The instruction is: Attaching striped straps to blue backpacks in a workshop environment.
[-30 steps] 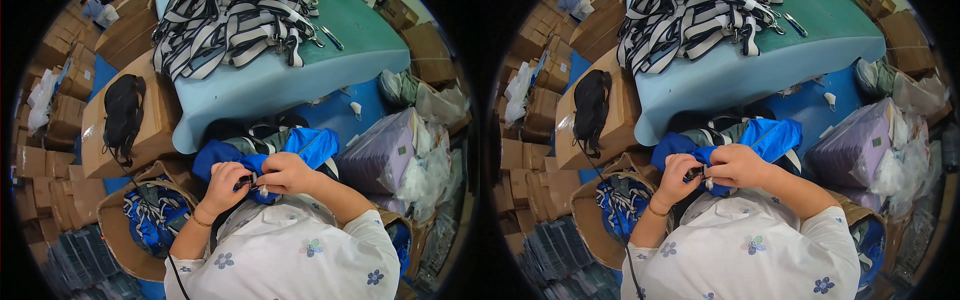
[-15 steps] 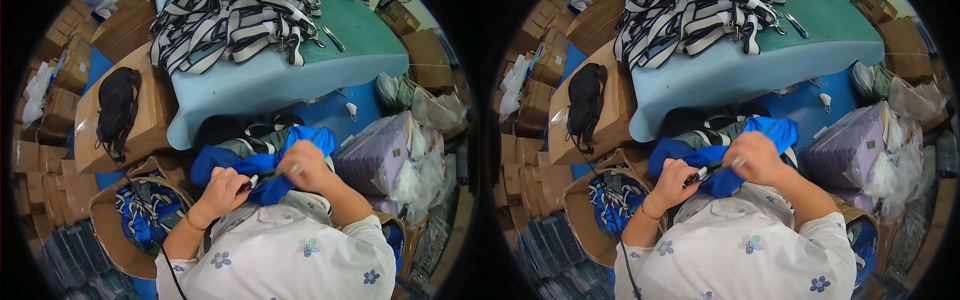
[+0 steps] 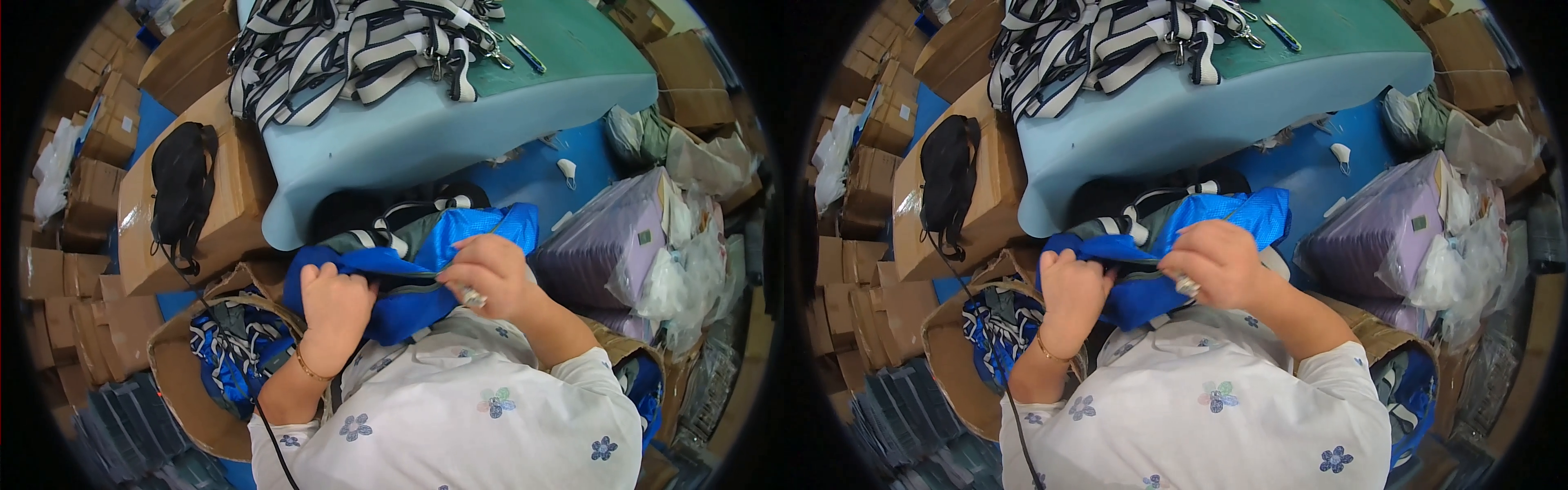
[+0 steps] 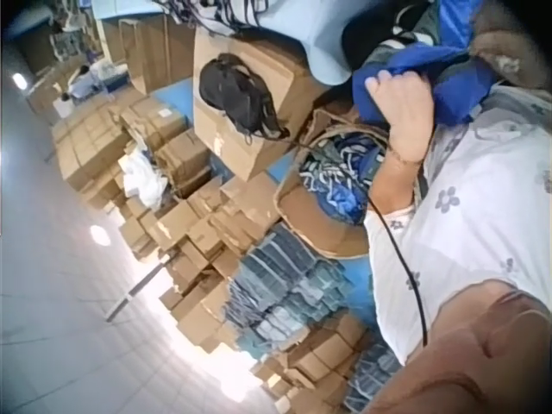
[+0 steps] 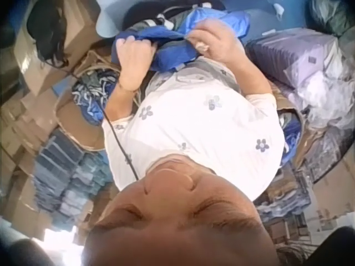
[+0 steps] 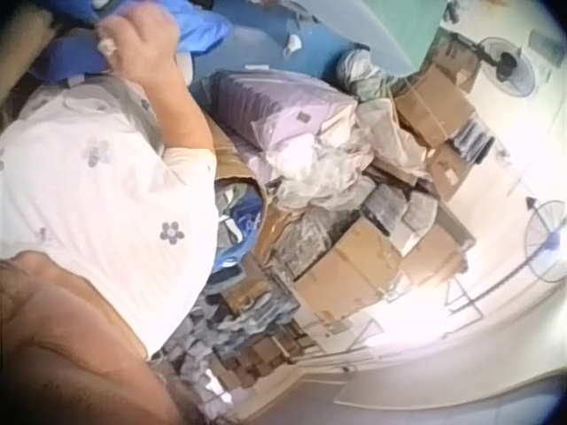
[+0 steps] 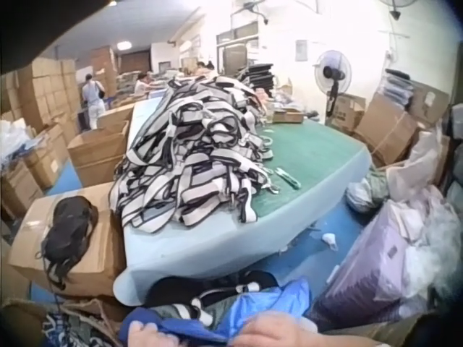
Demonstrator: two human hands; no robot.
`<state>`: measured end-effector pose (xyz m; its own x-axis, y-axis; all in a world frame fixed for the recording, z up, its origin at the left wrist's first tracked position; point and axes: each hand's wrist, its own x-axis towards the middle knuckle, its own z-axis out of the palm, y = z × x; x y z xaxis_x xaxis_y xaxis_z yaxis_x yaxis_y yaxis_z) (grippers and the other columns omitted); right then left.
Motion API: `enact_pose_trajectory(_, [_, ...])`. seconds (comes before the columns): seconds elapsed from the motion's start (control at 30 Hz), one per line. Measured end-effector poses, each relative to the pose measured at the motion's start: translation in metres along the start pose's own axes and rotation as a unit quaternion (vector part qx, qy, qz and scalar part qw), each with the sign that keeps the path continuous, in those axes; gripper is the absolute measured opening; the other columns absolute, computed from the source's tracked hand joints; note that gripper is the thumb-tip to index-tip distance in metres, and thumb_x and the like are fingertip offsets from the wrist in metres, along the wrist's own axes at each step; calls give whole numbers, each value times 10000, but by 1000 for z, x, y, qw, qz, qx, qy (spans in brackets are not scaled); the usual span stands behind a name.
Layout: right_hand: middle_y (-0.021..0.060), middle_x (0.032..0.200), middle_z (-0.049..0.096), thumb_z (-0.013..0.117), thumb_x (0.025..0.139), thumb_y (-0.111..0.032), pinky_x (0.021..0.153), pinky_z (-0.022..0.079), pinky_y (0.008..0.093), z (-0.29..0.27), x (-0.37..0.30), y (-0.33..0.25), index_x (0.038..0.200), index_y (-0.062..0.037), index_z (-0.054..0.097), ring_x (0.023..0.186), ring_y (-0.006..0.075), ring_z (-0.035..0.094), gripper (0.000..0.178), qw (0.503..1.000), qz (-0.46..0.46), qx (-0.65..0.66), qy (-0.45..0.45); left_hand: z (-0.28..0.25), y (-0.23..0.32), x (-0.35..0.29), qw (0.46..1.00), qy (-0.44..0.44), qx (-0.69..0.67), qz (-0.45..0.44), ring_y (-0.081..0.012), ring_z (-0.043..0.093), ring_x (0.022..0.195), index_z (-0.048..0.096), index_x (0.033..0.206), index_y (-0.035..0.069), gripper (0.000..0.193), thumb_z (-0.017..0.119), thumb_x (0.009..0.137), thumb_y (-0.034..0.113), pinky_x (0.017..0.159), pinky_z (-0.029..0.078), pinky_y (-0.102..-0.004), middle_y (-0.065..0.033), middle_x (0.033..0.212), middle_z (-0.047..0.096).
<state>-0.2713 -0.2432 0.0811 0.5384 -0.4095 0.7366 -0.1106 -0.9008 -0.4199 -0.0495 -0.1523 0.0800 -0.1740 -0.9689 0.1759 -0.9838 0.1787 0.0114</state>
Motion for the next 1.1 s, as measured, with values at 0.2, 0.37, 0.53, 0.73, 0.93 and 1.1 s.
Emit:
enact_pose_trajectory(0.2, [23, 799, 607, 749, 645, -118, 506, 438, 299, 1, 5, 4, 906, -98, 688, 648, 182, 594, 269, 999, -12, 0, -36, -29, 12, -7, 995, 91, -25, 11, -248, 522, 1070, 627, 1131, 69, 369, 687, 774, 137, 925, 336, -401, -54, 1106, 617])
enact_pose_trajectory(0.37, [-2, 802, 610, 706, 641, -145, 532, 427, 262, 7, 7, -10, 922, -93, 705, 664, 137, 579, 285, 993, -95, -12, -63, -11, 42, -10, 935, 102, -338, 32, -282, 579, 925, 596, 1200, 36, 545, 752, 697, 177, 812, 417, -392, -106, 1037, 622])
enact_pose_trajectory(0.53, [24, 905, 621, 698, 700, -238, 644, 455, 308, 2, 7, -21, 1008, -91, 660, 829, 211, 591, 343, 990, -62, 94, -88, 11, 42, -15, 899, 136, -412, 61, -296, 569, 633, 652, 1098, 34, 344, 701, 761, 80, 594, 436, -373, -114, 727, 592])
enact_pose_trajectory(0.73, [49, 735, 491, 700, 779, -325, 557, 438, 363, 6, -19, 4, 753, -105, 537, 688, 243, 551, 275, 992, -11, 23, -122, 16, 40, -27, 923, 251, -289, -24, -311, 545, 716, 645, 947, 8, 120, 552, 876, 37, 682, 419, -402, -125, 821, 593])
enact_pose_trajectory(0.93, [63, 699, 497, 709, 794, -317, 509, 431, 397, -1, -27, 15, 695, -99, 501, 634, 269, 554, 317, 999, 37, -17, 19, 27, -5, -24, 851, 369, -283, -243, -283, 596, 946, 453, 1111, -70, 257, 462, 1004, 163, 922, 449, -379, -178, 1089, 582])
enact_pose_trajectory(1.1, [69, 646, 467, 705, 812, -324, 486, 425, 385, -38, -16, -11, 663, -93, 506, 606, 264, 552, 339, 992, 61, -71, 81, 20, -19, -26, 857, 195, -428, -213, -302, 416, 1292, 467, 1339, -44, 530, 335, 1007, 347, 1091, 302, -424, -196, 1402, 439])
